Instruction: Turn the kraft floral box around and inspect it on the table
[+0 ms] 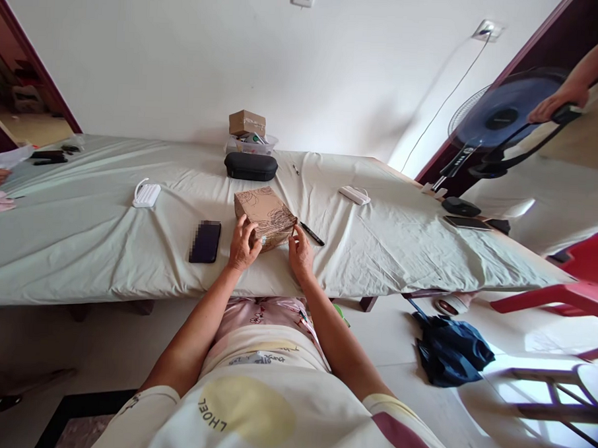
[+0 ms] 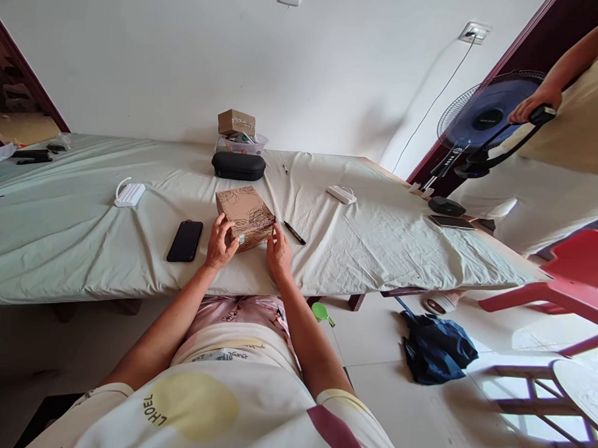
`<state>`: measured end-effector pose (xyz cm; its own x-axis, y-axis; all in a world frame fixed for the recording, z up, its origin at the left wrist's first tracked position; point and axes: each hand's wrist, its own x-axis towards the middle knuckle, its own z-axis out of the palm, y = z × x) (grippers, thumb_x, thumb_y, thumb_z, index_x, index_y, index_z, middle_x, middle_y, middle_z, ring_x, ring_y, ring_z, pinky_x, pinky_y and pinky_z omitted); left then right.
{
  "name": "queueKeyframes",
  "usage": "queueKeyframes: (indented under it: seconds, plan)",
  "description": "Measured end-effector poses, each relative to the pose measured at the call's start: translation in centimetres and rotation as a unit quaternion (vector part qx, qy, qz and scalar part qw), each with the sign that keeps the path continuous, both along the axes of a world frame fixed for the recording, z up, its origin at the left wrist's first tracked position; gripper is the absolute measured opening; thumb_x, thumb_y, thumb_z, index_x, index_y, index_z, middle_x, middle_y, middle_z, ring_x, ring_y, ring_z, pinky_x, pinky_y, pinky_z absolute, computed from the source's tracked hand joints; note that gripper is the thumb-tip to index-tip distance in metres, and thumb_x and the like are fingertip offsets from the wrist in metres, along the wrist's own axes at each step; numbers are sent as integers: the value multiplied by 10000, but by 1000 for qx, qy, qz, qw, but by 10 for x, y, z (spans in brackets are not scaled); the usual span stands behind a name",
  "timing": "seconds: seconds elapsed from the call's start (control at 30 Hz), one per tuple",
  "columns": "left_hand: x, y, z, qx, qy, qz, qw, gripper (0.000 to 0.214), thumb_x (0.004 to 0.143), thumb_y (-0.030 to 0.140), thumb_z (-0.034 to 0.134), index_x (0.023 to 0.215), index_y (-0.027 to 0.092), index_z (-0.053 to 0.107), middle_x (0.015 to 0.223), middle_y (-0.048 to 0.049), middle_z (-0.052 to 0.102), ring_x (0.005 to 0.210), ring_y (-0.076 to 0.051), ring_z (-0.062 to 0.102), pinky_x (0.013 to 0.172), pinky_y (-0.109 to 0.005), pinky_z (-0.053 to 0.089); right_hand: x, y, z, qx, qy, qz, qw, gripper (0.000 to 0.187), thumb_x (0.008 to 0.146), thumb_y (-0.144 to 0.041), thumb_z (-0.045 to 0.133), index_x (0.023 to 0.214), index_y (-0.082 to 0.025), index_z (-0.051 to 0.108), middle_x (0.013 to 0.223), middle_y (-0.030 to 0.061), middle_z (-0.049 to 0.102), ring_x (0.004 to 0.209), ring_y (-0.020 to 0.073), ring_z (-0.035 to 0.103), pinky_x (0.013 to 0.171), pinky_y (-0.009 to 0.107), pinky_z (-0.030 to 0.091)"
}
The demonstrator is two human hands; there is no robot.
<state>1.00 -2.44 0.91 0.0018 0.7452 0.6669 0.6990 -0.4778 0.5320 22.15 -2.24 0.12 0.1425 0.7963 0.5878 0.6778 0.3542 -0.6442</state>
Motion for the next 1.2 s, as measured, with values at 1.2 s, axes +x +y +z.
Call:
queueKeyframes:
  seconds: [1.2]
  plan:
    - [-11, 14, -13, -64, -160, 47, 984, 344, 972, 507, 610, 1110, 195, 566, 1079, -137, 753, 1010, -281, 755, 884, -402, 598, 2, 1, -4, 41, 161, 171, 971, 673, 1007, -515, 539, 1626, -291, 400, 1309, 131, 699, 1000, 221, 747, 794, 354, 620]
